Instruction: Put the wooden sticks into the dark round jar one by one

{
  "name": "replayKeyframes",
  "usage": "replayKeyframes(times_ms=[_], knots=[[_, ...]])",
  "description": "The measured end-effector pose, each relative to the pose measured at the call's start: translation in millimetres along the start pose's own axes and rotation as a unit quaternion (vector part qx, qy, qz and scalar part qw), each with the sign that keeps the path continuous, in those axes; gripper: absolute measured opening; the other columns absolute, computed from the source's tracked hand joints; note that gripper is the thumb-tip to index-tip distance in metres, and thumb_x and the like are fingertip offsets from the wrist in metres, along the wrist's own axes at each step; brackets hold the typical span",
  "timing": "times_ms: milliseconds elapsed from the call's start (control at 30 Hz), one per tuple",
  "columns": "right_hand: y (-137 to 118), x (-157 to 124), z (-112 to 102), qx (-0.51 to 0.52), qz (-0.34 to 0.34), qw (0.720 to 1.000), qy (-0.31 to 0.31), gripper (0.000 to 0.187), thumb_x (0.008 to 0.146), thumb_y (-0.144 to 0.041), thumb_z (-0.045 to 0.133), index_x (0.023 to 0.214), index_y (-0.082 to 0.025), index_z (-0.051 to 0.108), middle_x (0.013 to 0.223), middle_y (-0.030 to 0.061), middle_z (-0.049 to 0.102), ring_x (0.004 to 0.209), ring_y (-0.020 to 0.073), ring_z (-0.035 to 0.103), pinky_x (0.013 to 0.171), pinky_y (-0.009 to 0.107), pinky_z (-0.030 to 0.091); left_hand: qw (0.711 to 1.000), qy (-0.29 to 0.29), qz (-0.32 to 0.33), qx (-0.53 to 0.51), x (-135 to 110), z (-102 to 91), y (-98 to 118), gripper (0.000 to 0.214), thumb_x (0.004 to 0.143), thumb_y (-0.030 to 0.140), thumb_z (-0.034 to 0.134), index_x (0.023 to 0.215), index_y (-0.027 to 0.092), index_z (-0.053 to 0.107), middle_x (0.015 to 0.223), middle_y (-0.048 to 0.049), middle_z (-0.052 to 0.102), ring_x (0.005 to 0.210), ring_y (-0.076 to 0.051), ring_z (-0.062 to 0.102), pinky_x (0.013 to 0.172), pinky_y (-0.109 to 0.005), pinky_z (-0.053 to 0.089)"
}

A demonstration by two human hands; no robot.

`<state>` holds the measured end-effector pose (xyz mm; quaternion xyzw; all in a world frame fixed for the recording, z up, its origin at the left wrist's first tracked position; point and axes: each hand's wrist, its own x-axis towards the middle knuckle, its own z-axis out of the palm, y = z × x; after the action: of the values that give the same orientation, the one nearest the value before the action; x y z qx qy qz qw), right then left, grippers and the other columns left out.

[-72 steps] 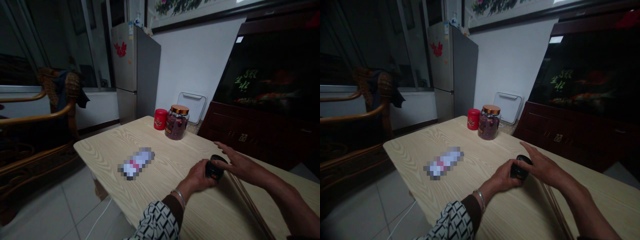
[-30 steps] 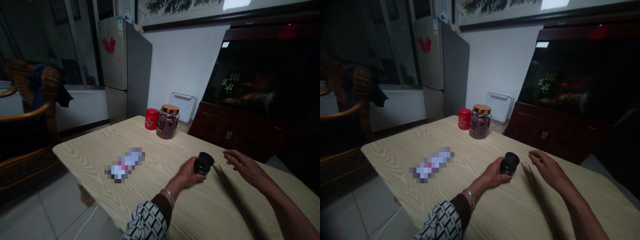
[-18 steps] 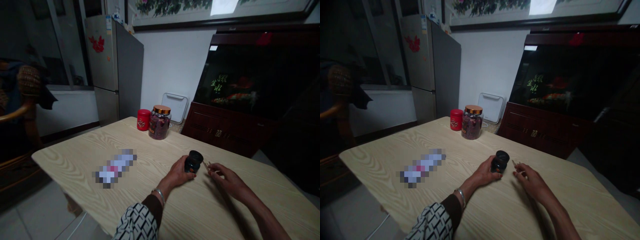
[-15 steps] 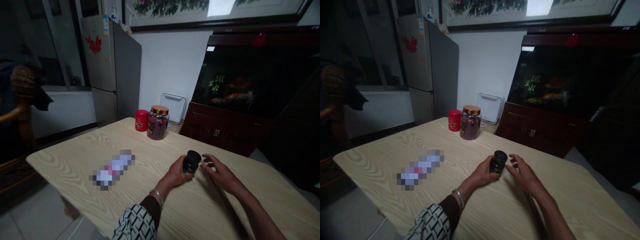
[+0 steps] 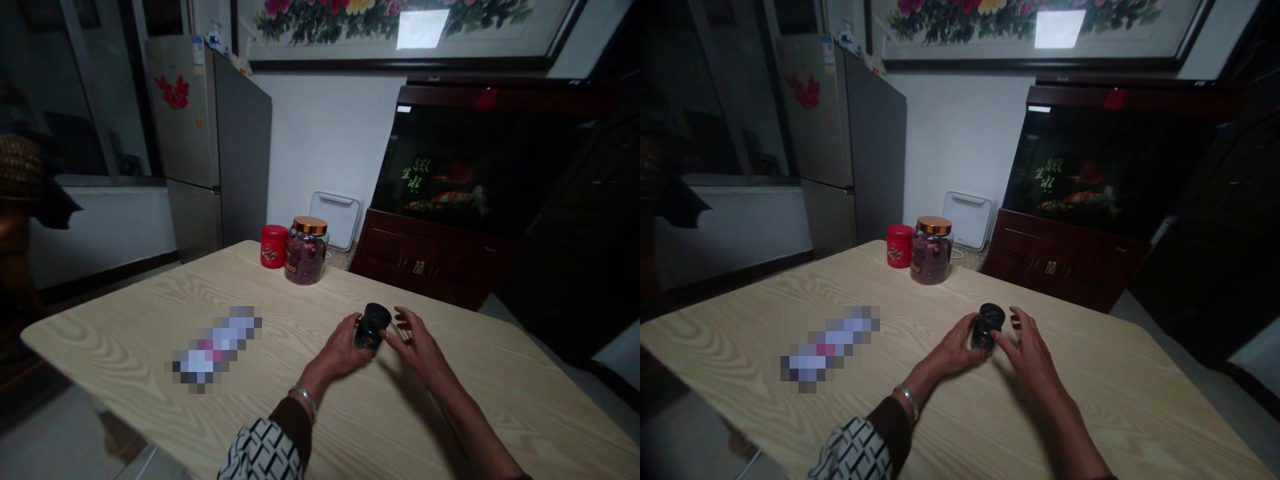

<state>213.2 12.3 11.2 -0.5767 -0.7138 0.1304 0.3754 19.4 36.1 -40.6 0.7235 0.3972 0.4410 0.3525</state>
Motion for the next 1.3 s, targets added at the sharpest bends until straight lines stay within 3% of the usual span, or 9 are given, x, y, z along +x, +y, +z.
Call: replayKeyframes(times_ms=[100, 233, 433, 533, 667, 800, 1033, 1200, 1300], knots=[[3.2, -18.4, -10.1, 0.015, 0.051, 0.999, 0.004, 0.039, 0.083, -0.059, 0.051, 0.091, -0.022, 0.057, 0.082, 0.0032, 0.06, 0.075, 0.0199, 0.057, 0.066, 0.031, 0.045, 0.999, 0.008, -0.021, 0.03, -14.5, -12.8, 6.5, 0.072, 0.065, 0.028, 0.072, 0.13, 0.016, 0.043, 0.13, -0.0144, 0.05, 0.117, -0.026, 0.049, 0.098, -0.035, 0.039], [-14.2, -26.0, -31.2, 0.113, 0.088, 0.989, -0.037, 0.056, 0.084, -0.07, 0.037, 0.058, -0.021, 0.043, 0.055, -0.0027, 0.042, 0.054, 0.0131, 0.04, 0.052, 0.026, 0.032, 0.998, 0.027, -0.057, 0.017, -24.3, -34.7, 37.1, 0.034, 0.077, 0.05, 0.062, 0.083, 0.017, 0.054, 0.078, -0.0011, 0.058, 0.071, -0.015, 0.053, 0.064, -0.027, 0.041], [-76.0, -3.7, -78.4, 0.358, 0.091, 0.921, -0.121, 0.069, 0.078, -0.083, 0.02, 0.051, -0.021, 0.032, 0.048, -0.0069, 0.025, 0.044, 0.0069, 0.014, 0.044, 0.023, 0.008, 0.969, -0.035, -0.046, -0.238, 4.9, -62.3, 125.6, 0.059, 0.078, 0.076, 0.04, 0.057, 0.021, 0.031, 0.048, 0.0062, 0.028, 0.043, -0.008, 0.026, 0.045, -0.023, 0.022], [-105.1, 8.9, -103.8, 0.415, 0.048, 0.893, -0.166, 0.07, 0.076, -0.085, 0.017, 0.05, -0.021, 0.031, 0.047, -0.0066, 0.024, 0.043, 0.0068, 0.013, 0.042, 0.023, 0.008, 0.939, -0.116, -0.041, -0.322, 19.3, -76.2, 166.8, 0.063, 0.076, 0.081, 0.034, 0.056, 0.022, 0.025, 0.049, 0.0074, 0.019, 0.042, -0.006, 0.016, 0.044, -0.022, 0.015], [-130.5, 19.3, -131.5, 0.449, 0.012, 0.873, -0.191, 0.071, 0.074, -0.086, 0.015, 0.048, -0.022, 0.03, 0.047, -0.0065, 0.022, 0.042, 0.0074, 0.013, 0.041, 0.023, 0.011, 0.926, -0.145, -0.071, -0.341, 26.3, -90.1, 199.0, 0.065, 0.074, 0.084, 0.03, 0.056, 0.022, 0.024, 0.05, 0.0073, 0.017, 0.042, -0.005, 0.017, 0.045, -0.021, 0.018], [-128.6, 17.2, -134.0, 0.482, 0.0, 0.849, -0.215, 0.071, 0.075, -0.086, 0.013, 0.049, -0.022, 0.03, 0.047, -0.0065, 0.022, 0.042, 0.0072, 0.012, 0.041, 0.023, 0.01, 0.915, -0.169, -0.091, -0.356, 21.8, -88.1, 193.2, 0.067, 0.072, 0.087, 0.028, 0.055, 0.022, 0.024, 0.049, 0.0069, 0.016, 0.042, -0.005, 0.018, 0.044, -0.021, 0.02], [-86.7, -4.8, -93.5, 0.492, 0.057, 0.832, -0.248, 0.07, 0.077, -0.084, 0.014, 0.05, -0.021, 0.027, 0.046, -0.0078, 0.023, 0.042, 0.0057, 0.011, 0.041, 0.021, 0.008, 0.882, -0.242, -0.14, -0.378, 5.4, -65.6, 135.5, 0.068, 0.073, 0.086, 0.026, 0.053, 0.021, 0.021, 0.045, 0.0076, 0.014, 0.04, -0.006, 0.014, 0.041, -0.021, 0.015], [-83.2, -1.6, -91.7, 0.487, 0.055, 0.837, -0.242, 0.069, 0.076, -0.085, 0.016, 0.05, -0.021, 0.026, 0.046, -0.0085, 0.021, 0.042, 0.0057, 0.011, 0.041, 0.021, 0.01, 0.869, -0.257, -0.125, -0.403, 9.6, -67.5, 129.5, 0.067, 0.077, 0.083, 0.028, 0.053, 0.021, 0.022, 0.046, 0.0078, 0.014, 0.04, -0.005, 0.013, 0.042, -0.021, 0.013], [-82.7, 5.2, -87.4, 0.447, 0.082, 0.864, -0.217, 0.068, 0.078, -0.083, 0.022, 0.052, -0.021, 0.031, 0.047, -0.009, 0.021, 0.042, 0.006, 0.012, 0.041, 0.021, 0.008, 0.88, -0.229, -0.13, -0.394, 12.2, -67.5, 125.2, 0.065, 0.077, 0.082, 0.03, 0.055, 0.021, 0.022, 0.047, 0.0083, 0.015, 0.041, -0.005, 0.013, 0.042, -0.021, 0.013]])
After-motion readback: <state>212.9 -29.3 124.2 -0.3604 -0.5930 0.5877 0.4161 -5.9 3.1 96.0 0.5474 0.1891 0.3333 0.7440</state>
